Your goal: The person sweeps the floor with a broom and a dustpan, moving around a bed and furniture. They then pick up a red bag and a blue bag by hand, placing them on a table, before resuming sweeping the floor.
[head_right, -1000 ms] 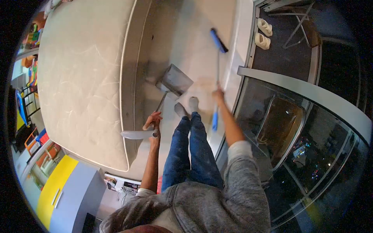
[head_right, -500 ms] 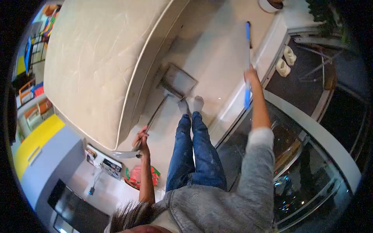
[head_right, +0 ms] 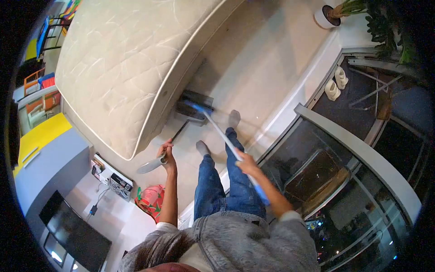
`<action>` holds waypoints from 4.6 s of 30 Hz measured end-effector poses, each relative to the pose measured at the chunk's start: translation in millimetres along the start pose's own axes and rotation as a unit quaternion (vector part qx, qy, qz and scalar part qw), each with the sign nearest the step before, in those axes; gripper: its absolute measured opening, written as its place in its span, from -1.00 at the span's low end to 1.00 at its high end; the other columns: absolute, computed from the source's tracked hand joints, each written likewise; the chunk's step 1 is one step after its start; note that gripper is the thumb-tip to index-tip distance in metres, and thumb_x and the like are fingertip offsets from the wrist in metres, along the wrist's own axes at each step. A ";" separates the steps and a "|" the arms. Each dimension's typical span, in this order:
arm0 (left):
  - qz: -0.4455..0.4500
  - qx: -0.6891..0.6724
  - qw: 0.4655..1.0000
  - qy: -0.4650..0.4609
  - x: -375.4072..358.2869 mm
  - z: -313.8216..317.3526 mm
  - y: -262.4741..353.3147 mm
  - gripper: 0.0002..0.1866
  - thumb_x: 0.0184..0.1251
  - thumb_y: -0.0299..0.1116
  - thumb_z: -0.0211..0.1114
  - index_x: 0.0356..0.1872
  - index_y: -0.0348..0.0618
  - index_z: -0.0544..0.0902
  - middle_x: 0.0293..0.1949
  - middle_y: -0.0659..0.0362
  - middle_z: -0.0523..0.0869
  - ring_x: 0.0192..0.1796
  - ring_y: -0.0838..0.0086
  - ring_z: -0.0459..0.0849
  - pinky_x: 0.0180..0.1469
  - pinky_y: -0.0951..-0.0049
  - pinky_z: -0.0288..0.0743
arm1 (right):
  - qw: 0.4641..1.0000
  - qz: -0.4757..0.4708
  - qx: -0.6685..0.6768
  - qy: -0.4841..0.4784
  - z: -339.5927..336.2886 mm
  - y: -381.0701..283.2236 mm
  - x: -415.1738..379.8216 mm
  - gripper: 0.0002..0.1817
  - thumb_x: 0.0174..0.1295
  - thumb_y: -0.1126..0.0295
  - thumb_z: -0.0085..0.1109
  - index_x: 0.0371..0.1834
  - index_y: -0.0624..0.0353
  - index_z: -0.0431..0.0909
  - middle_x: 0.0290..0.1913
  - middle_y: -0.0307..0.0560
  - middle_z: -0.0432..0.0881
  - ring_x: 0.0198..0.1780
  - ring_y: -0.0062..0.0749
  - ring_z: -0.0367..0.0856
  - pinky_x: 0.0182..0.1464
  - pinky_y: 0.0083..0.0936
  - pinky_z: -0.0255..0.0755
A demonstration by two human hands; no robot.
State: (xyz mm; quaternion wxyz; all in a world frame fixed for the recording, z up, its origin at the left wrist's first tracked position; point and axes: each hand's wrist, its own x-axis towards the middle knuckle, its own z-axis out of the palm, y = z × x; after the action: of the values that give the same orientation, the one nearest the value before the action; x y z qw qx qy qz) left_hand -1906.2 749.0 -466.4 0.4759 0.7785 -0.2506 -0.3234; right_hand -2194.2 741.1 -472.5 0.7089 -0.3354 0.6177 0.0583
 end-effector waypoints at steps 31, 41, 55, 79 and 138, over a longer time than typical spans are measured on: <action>-0.004 -0.006 1.000 -0.025 -69.6 -187.8 -80.0 -0.92 0.00 -0.57 0.03 -0.61 -0.27 0.44 -0.26 -0.06 0.51 -0.14 0.33 0.44 -0.02 0.43 0.23 | 0.949 -0.140 -0.219 0.178 30.6 53.7 25.4 -0.25 -0.24 0.53 -0.02 0.15 -0.12 0.01 -0.45 0.11 0.48 -0.69 -0.40 0.41 -0.61 -0.54 0.36; 0.031 -0.050 0.994 -0.091 -50.5 -113.5 -42.0 -0.92 -0.01 -0.54 0.06 -0.63 -0.26 0.44 -0.27 -0.06 0.52 -0.14 0.32 0.45 -0.04 0.41 0.23 | 0.999 0.001 -0.033 -0.028 114.6 69.2 -35.2 -0.30 -0.22 0.50 -0.08 0.13 -0.21 0.09 -0.70 -0.11 0.44 -0.78 -0.47 0.38 -0.65 -0.53 0.32; 0.122 0.058 0.936 -0.324 26.9 3.4 93.6 -0.79 -0.02 -0.33 0.17 -0.66 -0.22 0.41 -0.25 -0.08 0.50 -0.07 0.19 0.41 -0.03 0.27 0.25 | 0.547 -0.323 0.760 -0.137 -188.1 -4.9 134.3 -0.95 0.11 0.37 -0.15 -0.41 0.06 0.28 -0.71 -0.40 0.21 -0.78 -0.73 0.14 -0.74 -0.73 0.06; 0.287 0.063 0.719 -0.630 173.6 241.8 288.3 -0.95 0.07 -0.47 -0.04 -0.43 -0.17 0.38 -0.09 -0.11 0.40 -0.05 0.18 0.41 -0.18 0.30 0.43 | 0.414 -0.234 0.848 0.234 189.6 -118.2 58.4 -0.44 0.01 0.43 0.00 0.12 -0.10 0.08 -0.70 -0.27 0.30 -0.78 -0.64 0.18 -0.75 -0.68 0.07; 0.277 0.320 0.238 -0.874 -105.6 50.8 116.1 -0.93 0.01 -0.43 0.08 -0.54 -0.14 0.38 -0.19 -0.01 0.49 -0.13 0.34 0.45 -0.21 0.38 0.38 | -0.181 -0.196 0.672 0.691 480.2 -12.7 64.7 -0.36 -0.06 0.44 0.01 0.16 -0.01 0.01 -0.43 -0.17 0.46 -0.56 -0.65 0.39 -0.60 -0.75 0.28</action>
State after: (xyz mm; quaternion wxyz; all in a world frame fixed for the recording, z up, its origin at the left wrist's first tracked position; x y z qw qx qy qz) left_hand -2023.7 744.4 -350.7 -0.2652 -0.0146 -0.7949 -0.5455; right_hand -1771.2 972.9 -520.8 0.3186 -0.3758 -0.3513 0.7961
